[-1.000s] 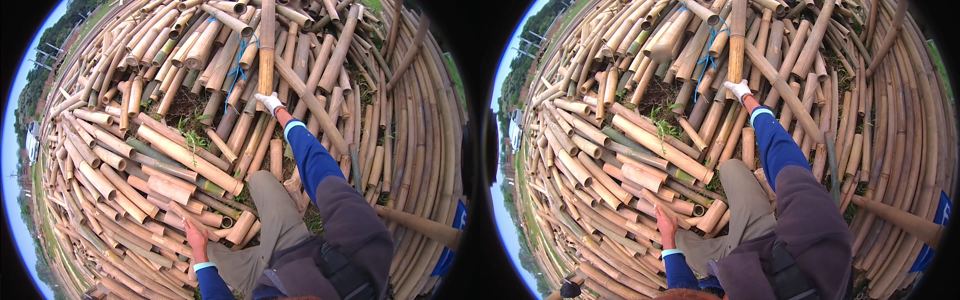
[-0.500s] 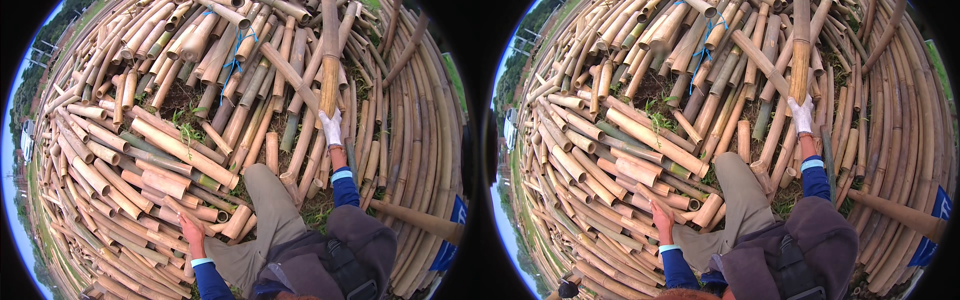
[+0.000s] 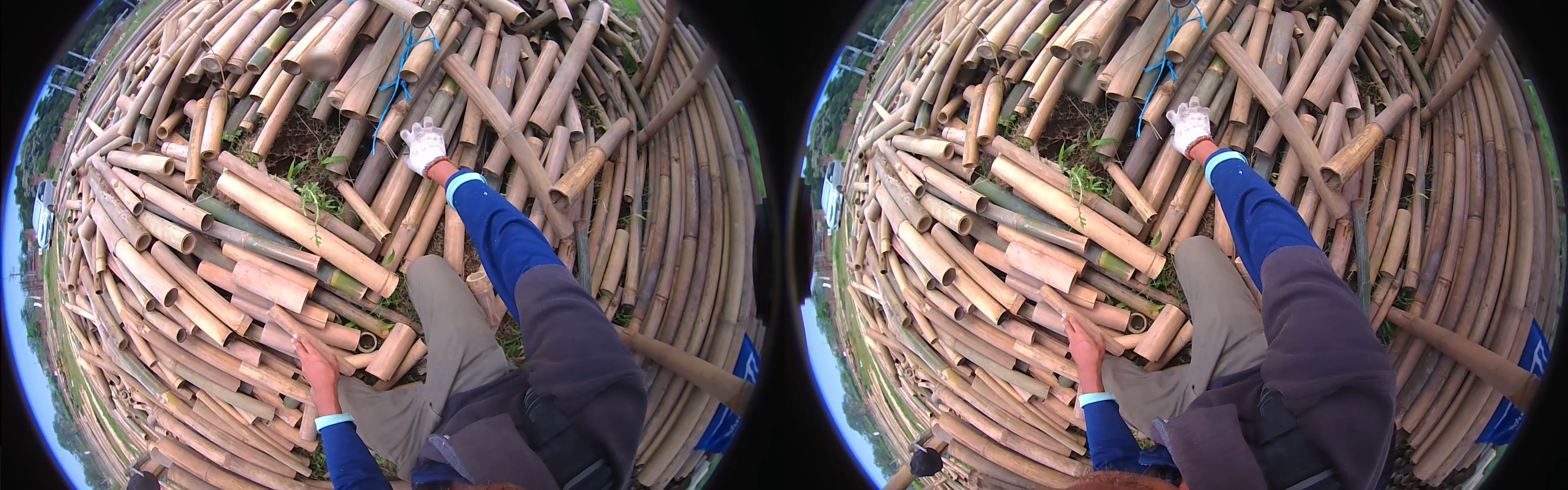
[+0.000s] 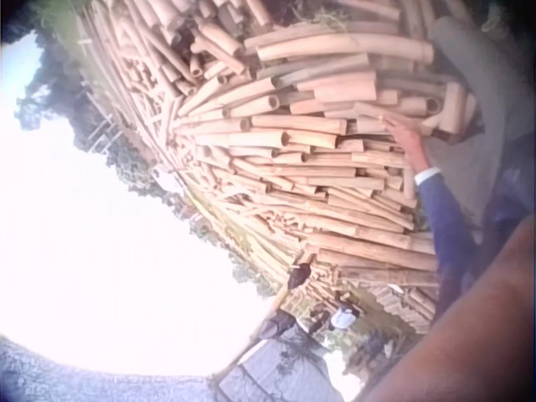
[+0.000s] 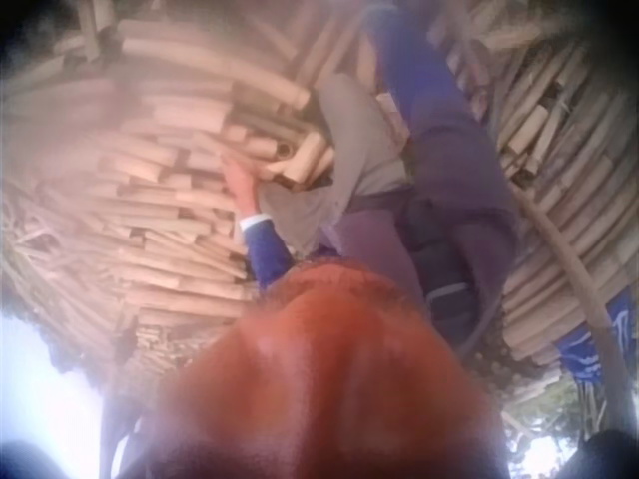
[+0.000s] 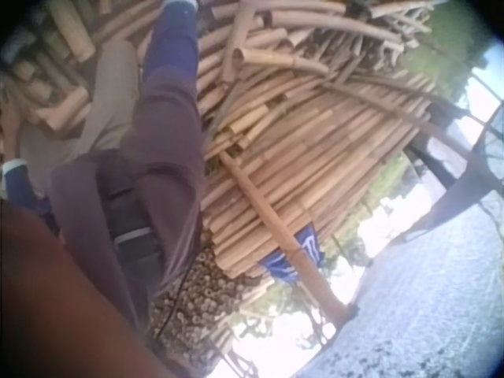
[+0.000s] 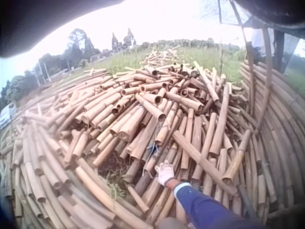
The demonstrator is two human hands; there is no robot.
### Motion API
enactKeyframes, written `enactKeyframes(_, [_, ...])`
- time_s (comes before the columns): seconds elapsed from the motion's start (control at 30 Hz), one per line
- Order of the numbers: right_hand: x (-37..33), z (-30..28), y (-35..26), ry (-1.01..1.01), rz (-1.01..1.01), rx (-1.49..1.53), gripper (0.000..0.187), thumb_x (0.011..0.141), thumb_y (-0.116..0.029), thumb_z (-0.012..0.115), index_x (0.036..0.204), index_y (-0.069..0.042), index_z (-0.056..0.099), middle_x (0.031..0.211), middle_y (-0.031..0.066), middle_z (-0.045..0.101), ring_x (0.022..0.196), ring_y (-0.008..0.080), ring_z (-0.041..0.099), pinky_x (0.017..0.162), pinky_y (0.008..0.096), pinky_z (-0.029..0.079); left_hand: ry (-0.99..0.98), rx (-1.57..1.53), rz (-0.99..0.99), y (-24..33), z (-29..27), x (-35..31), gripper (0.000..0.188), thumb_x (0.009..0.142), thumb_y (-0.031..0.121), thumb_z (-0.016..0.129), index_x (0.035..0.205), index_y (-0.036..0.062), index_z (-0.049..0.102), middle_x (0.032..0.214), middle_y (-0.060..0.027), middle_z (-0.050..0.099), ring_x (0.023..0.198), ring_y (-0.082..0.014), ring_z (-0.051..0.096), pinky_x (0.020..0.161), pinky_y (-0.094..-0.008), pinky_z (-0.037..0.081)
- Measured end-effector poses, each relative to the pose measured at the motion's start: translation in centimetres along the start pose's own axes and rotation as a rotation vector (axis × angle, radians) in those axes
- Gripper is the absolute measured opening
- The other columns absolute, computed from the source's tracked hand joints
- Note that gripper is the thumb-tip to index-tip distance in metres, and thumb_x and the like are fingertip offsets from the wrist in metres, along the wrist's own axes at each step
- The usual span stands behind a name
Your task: The person repeatedly picks up bamboo poles from a large pile on the ground and stacks them into a more organized arrangement. They handle the poles one at a time, lifting and placing them to build up a neat stack.
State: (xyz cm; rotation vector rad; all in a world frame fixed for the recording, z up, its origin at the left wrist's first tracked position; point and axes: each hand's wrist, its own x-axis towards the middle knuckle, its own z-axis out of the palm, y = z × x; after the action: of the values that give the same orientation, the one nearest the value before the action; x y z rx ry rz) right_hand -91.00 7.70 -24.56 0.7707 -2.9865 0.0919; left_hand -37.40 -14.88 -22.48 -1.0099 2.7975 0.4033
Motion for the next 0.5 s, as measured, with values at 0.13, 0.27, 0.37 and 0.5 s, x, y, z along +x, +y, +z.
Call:
enactKeyframes(0.13, [-0.6,2.2,2.4,0.089,-0.03,-0.072,0.039,0.087,-0.025,0.07,0.125,-0.018,0.072,0.125,0.0145,0.063,0.129,0.0422,0.054,0.099,0.0538,0.049,-0.011,-0.014,0.045,0.4,-0.7,0.2,0.099,0.078,0.009,0.086,0.159,-0.0064,0.03,0.167,-0.0297,0.029,0.155,-0.0471,0.031,0.126,-0.047,0.035])
enactKeyframes(0.27, [-6.3,0.5,8.6,0.124,-0.075,-0.092,0.035,0.084,-0.017,0.073,0.119,-0.019,0.073,0.125,0.0121,0.064,0.12,0.0382,0.06,0.094,0.0493,0.054,-0.038,-0.016,-0.023,0.5,-1.2,-0.1,0.1,0.079,0.008,0.086,0.16,-0.0048,0.03,0.168,-0.0279,0.028,0.155,-0.0458,0.031,0.124,-0.0471,0.037])
enactKeyframes(0.37, [-11.9,-3.1,14.2,0.186,0.129,0.068,0.043,0.084,-0.007,0.073,0.124,-0.023,0.068,0.139,0.0113,0.06,0.12,0.0376,0.065,0.103,0.0483,0.054,-0.007,-0.005,-0.018,0.6,-0.6,0.1,0.1,0.079,0.008,0.085,0.161,-0.004,0.029,0.169,-0.0268,0.028,0.155,-0.0453,0.031,0.124,-0.0471,0.038])
enactKeyframes(0.5, [-19.9,-6.6,23.2,0.224,0.122,-0.045,0.047,0.087,0.002,0.064,0.126,-0.023,0.069,0.139,0.0123,0.059,0.117,0.0389,0.066,0.102,0.0496,0.055,-0.023,-0.028,-0.032,1.5,-1.0,0.2,0.1,0.08,0.008,0.085,0.162,-0.0035,0.027,0.169,-0.0261,0.028,0.155,-0.0448,0.032,0.124,-0.047,0.038])
